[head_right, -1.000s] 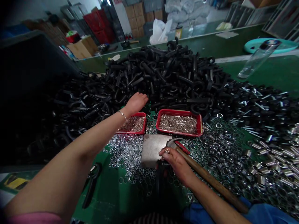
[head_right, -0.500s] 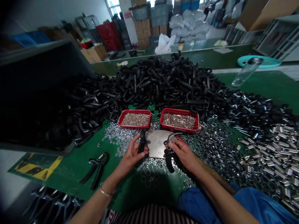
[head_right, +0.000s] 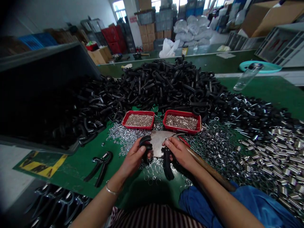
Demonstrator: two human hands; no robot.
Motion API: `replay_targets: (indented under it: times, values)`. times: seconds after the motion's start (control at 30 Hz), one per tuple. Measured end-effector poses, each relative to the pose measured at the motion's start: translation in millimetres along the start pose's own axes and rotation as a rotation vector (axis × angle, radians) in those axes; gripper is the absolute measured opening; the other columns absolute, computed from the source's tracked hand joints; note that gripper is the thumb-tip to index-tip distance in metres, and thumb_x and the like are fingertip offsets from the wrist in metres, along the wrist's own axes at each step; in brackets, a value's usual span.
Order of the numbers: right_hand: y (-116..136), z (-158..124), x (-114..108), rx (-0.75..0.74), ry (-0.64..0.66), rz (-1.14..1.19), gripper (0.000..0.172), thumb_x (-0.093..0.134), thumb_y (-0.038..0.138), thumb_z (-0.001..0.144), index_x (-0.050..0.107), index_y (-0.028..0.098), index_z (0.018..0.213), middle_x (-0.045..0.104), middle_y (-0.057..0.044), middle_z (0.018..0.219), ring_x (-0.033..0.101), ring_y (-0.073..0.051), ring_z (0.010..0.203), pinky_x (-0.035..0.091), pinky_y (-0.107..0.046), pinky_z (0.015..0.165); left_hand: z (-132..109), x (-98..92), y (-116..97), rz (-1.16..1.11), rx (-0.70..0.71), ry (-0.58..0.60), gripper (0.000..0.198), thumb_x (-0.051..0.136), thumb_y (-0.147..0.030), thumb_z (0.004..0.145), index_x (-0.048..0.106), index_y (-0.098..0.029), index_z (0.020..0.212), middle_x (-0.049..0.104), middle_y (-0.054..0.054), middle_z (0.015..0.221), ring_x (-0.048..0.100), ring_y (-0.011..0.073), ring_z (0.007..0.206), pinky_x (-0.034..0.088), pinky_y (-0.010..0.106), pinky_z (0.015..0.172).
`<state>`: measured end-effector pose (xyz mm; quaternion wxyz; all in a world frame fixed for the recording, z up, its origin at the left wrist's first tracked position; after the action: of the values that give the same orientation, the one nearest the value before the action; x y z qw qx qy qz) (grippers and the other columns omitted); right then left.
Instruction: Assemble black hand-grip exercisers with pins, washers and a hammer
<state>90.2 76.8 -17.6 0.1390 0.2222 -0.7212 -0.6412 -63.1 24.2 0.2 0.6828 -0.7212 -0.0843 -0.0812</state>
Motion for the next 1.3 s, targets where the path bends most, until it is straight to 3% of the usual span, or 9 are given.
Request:
replay_targets:
  times: [0.07,0.2,0.33,0.5,0.67,0.83,1.07,1.17,1.3]
  values:
    - [4.6,3.6,-4.9,-0.029,-0.067,-0.094,0.036,0.046,0.057,0.096,0.053,0.023,0.087,0.052,0.004,0.069,0.049,-0.014,0.057,0.039,-0.026,0.053,8.3,2.9,3.6,-0.002,-0.07,-0.026,0.04,0.065,-0.049,0.088,0.055,-0.02,0.113,0.062,0.0,0.08,0.056,0.0099,0.062,0.048,0.024,0.062]
    - [26.9,6.1,-15.2,-0.182,-0.21,-0.458,0.033,0.044,0.05,0.099,0.05,0.023,0.081,0.056,0.001,0.07,0.054,-0.018,0.066,0.039,-0.029,0.064,21.1,11.3,14.2,0.094,-0.15,-0.052,0.04,0.054,-0.058,0.091,0.05,-0.019,0.102,0.06,-0.003,0.065,0.052,0.0099,0.047,0.041,0.021,0.048]
    - [29.6,8.6,-11.7,-0.212,-0.183,-0.635,0.028,0.04,0.045,0.101,0.051,0.023,0.088,0.062,-0.002,0.078,0.06,-0.021,0.073,0.04,-0.031,0.068,24.4,19.7,28.2,0.255,-0.172,-0.013,0.045,0.04,-0.062,0.096,0.05,-0.019,0.096,0.056,-0.004,0.052,0.049,0.0112,0.04,0.036,0.02,0.041]
    - [22.4,12.3,-9.0,-0.202,-0.151,-0.768,0.026,0.038,0.043,0.102,0.049,0.023,0.088,0.063,-0.005,0.078,0.062,-0.024,0.077,0.04,-0.032,0.067,27.3,28.5,37.2,0.3,-0.189,0.061,0.047,0.035,-0.063,0.098,0.051,-0.019,0.096,0.053,-0.006,0.048,0.046,0.0107,0.036,0.033,0.02,0.037]
    - [22.1,11.6,-7.7,-0.245,-0.159,-0.723,0.029,0.039,0.045,0.101,0.048,0.025,0.083,0.061,-0.004,0.072,0.059,-0.023,0.069,0.039,-0.032,0.063,30.6,40.1,39.2,0.346,-0.179,0.142,0.047,0.033,-0.064,0.098,0.048,-0.019,0.096,0.05,-0.007,0.045,0.046,0.0109,0.034,0.033,0.02,0.037]
    - [17.7,6.3,-6.8,-0.25,-0.184,-0.569,0.03,0.037,0.046,0.102,0.046,0.025,0.082,0.059,-0.002,0.07,0.057,-0.021,0.067,0.04,-0.031,0.062,27.6,34.1,38.6,0.39,-0.138,0.075,0.044,0.032,-0.062,0.099,0.047,-0.02,0.1,0.053,-0.006,0.05,0.047,0.0121,0.037,0.033,0.023,0.041]
    - [23.5,-6.4,7.2,-0.214,-0.062,-0.507,0.028,0.038,0.046,0.102,0.047,0.025,0.087,0.059,-0.001,0.073,0.057,-0.019,0.068,0.039,-0.03,0.062,11.4,19.0,25.7,0.784,-0.043,0.033,0.041,0.033,-0.049,0.101,0.049,-0.017,0.119,0.064,0.005,0.073,0.061,0.0214,0.062,0.044,0.034,0.063]
    - [25.9,-12.0,9.3,-0.201,-0.046,-0.487,0.028,0.037,0.046,0.103,0.049,0.024,0.091,0.061,-0.002,0.076,0.058,-0.019,0.07,0.04,-0.03,0.063,3.8,19.4,20.5,0.793,-0.006,0.04,0.039,0.031,-0.047,0.102,0.049,-0.018,0.12,0.068,0.009,0.088,0.064,0.0229,0.075,0.047,0.035,0.072]
    - [23.6,-13.3,11.8,-0.17,0.007,-0.501,0.027,0.038,0.046,0.102,0.049,0.024,0.092,0.062,-0.003,0.077,0.059,-0.02,0.071,0.041,-0.031,0.064,3.5,21.4,21.2,0.825,-0.051,0.108,0.044,0.03,-0.05,0.102,0.049,-0.016,0.121,0.069,0.011,0.09,0.066,0.0252,0.077,0.049,0.037,0.072]
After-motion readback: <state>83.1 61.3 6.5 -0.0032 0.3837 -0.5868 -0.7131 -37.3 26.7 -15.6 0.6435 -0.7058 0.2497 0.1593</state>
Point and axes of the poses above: each hand's wrist, its own z-axis towards the middle knuckle, its own x-axis out of the palm, y = z × x, the point moved 10 cm from there along z, towards the middle knuckle
